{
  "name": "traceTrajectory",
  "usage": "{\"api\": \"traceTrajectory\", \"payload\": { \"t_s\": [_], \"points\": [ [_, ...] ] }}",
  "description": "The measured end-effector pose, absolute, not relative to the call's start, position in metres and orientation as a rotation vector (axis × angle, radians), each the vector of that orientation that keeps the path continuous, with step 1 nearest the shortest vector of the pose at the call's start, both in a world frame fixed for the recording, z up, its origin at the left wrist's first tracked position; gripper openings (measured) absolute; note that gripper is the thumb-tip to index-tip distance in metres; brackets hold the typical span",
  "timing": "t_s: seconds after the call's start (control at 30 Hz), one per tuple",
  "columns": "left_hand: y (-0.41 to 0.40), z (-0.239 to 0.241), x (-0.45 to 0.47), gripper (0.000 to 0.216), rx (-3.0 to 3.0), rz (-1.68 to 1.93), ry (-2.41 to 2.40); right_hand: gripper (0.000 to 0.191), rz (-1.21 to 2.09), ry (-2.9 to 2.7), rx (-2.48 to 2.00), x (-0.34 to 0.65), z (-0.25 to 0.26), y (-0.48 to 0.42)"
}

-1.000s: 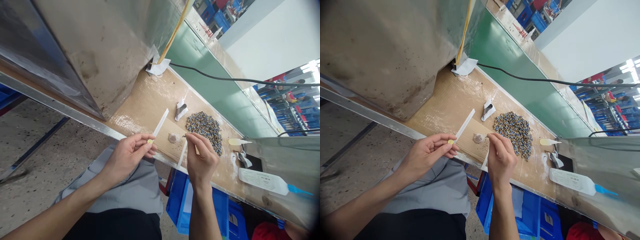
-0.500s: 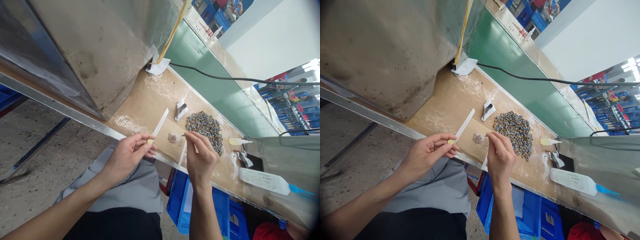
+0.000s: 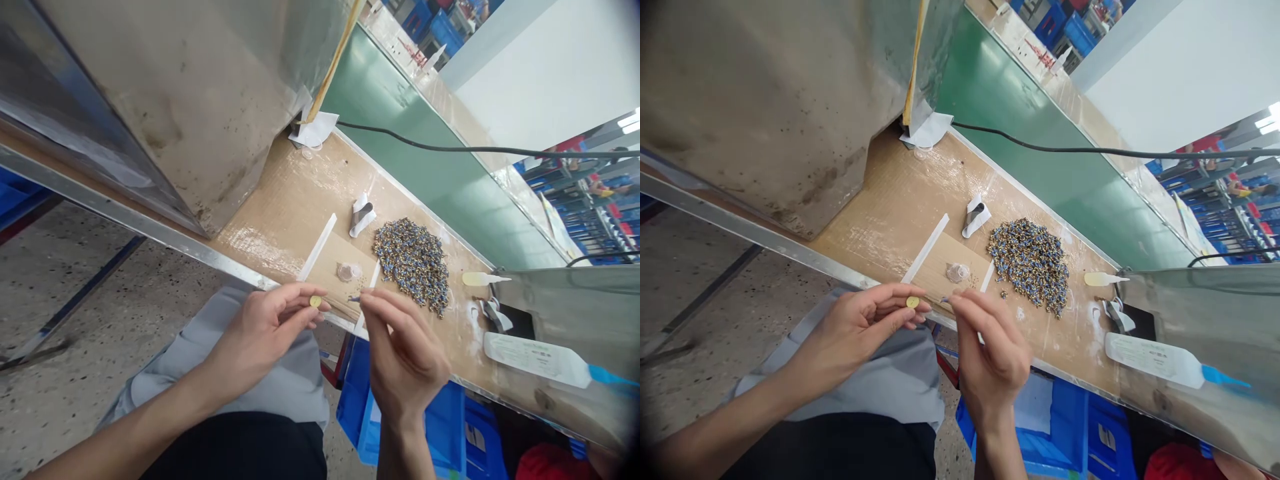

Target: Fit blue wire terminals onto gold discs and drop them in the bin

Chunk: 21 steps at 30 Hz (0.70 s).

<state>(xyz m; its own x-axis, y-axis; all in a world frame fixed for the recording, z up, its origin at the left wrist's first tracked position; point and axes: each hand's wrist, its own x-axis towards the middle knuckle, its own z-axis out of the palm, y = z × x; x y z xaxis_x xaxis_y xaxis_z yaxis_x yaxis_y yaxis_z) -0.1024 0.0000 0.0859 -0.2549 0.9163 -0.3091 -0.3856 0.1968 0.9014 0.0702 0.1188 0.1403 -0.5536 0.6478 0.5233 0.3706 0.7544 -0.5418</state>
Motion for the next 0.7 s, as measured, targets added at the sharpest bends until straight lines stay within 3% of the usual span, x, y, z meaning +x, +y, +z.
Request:
{"api": "traceTrajectory", "payload": {
  "t_s": [0.23, 0.7],
  "points": [
    [-0.001, 0.100, -0.098, 0.031, 0.738, 1.340, 1.375, 0.035, 0.650, -2.265, -0.686, 0.069, 0.134, 0.103],
    [-0.002, 0.103, -0.094, 0.037, 0.805, 1.346, 1.388, 0.032, 0.681, -2.269, -0.698, 0.070, 0.132, 0.101]
  ]
}}
